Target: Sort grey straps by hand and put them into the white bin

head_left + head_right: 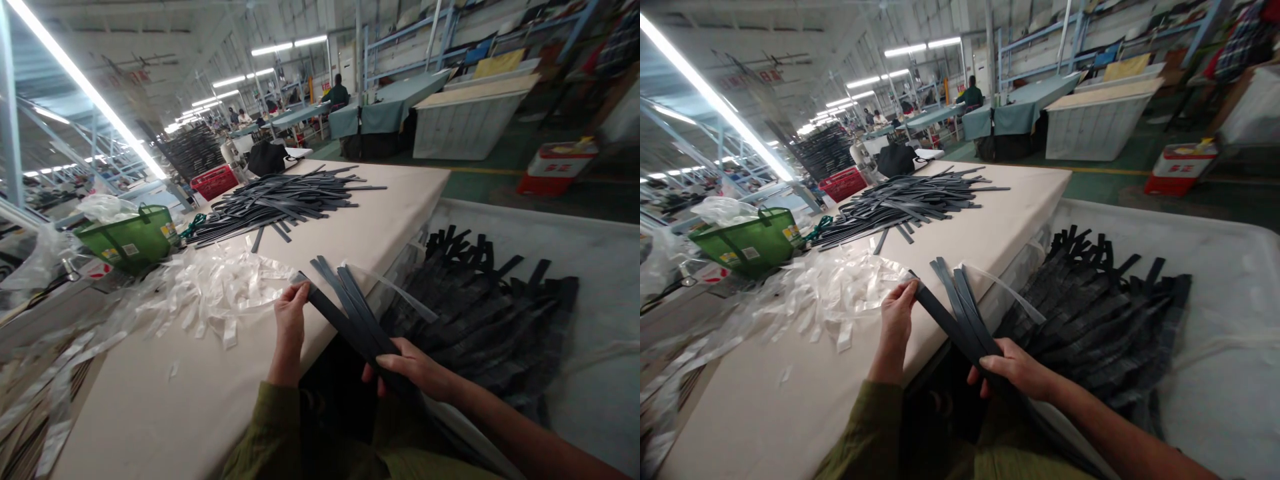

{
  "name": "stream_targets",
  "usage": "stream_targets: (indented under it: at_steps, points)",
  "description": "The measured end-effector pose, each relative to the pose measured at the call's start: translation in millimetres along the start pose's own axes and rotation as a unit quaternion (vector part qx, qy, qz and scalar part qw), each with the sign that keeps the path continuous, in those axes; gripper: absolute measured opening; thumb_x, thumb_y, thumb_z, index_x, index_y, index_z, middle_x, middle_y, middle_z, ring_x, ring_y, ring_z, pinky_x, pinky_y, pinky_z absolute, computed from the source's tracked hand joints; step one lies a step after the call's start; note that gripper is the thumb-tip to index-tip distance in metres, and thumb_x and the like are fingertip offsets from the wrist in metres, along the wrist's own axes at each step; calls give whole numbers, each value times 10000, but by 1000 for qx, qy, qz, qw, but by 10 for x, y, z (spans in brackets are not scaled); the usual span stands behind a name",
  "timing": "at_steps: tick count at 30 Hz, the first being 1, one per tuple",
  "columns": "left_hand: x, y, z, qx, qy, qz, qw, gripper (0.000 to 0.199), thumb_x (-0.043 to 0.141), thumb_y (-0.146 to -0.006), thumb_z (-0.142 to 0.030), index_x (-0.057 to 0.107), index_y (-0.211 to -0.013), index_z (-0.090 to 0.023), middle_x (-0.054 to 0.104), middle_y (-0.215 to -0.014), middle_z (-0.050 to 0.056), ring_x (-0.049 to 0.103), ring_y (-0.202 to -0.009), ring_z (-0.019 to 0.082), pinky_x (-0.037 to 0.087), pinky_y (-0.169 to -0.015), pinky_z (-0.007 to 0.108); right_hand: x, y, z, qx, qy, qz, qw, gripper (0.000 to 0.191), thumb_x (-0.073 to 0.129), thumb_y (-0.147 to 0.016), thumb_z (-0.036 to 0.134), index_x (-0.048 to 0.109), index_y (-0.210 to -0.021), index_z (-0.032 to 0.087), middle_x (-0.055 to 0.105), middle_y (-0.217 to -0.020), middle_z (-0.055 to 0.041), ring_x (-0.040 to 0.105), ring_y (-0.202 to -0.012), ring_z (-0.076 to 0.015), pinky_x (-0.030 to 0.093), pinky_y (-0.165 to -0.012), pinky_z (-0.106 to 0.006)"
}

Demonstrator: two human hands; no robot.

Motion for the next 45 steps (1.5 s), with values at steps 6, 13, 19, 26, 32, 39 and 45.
stream_targets:
  at_steps: [6, 13, 19, 26, 32, 39, 45]
  points:
    - [-3, -339, -147, -20, 32, -23, 999, 349, 917, -460, -344, 747, -688, -142, 703, -663, -5, 621, -614, 93, 511, -659, 221, -29, -1, -86, 18, -71, 36, 997, 487, 642, -774, 502, 666, -1070, 117, 764, -885, -116, 710, -657, -199, 508, -597, -273]
    - [75, -368, -190, -41, 39, -18, 998, 333, 916, -492, -318, 729, -694, -132, 695, -660, -4, 625, -621, 95, 510, -683, 226, 20, -145, -94, 106, -57, 43, 992, 406, 668, -706, 402, 644, -1006, 129, 686, -605, -10, 609, -495, -137, 468, -514, -228]
    - [-91, -327, -165, -73, 40, -51, 995, 293, 879, -578, -315, 694, -748, -162, 706, -741, 8, 648, -694, 105, 504, -690, 213, 45, -154, -149, 89, -55, 8, 994, 454, 706, -719, 554, 626, -911, 151, 629, -576, 11, 544, -471, -110, 415, -476, -211]
    - [-229, -886, -882, -96, -42, -39, 994, 263, 863, -596, -223, 631, -710, -170, 716, -823, 79, 680, -868, 232, 528, -810, 373, -113, 10, -216, 92, -119, 9, 989, 464, 764, -644, 547, 599, -856, 169, 601, -595, 11, 559, -507, -128, 446, -512, -243]
    - [-127, -1647, -2699, 137, -93, -9, 986, 371, 808, -747, -294, 638, -1065, -205, 584, -1338, 37, 443, -1338, 244, 345, -1082, 454, -118, 104, -191, 69, -138, -39, 987, 397, 745, -675, 511, 603, -838, 178, 586, -610, 9, 549, -525, -139, 435, -550, -278]
    - [-412, -975, -2523, 171, -15, 47, 984, 256, 739, -826, -344, 667, -987, -159, 703, -1092, 46, 655, -1102, 235, 531, -925, 384, -89, 102, -244, 85, -97, -84, 988, 357, 732, -651, 543, 654, -792, 224, 567, -581, -8, 554, -528, -196, 437, -546, -348]
    - [-1192, -4, -1142, -54, 13, -121, 991, 259, 841, -687, -349, 675, -798, -183, 738, -779, 27, 702, -667, 136, 562, -640, 244, -47, 77, -311, 113, -80, -112, 984, 344, 757, -610, 562, 705, -771, 263, 613, -617, -53, 585, -556, -240, 478, -562, -393]
Point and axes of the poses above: each hand's wrist, its own y-axis away from the middle knuckle, its own x-axis out of the palm, z = x × y, the point moved 2 cm from there along -y, towards the middle knuckle
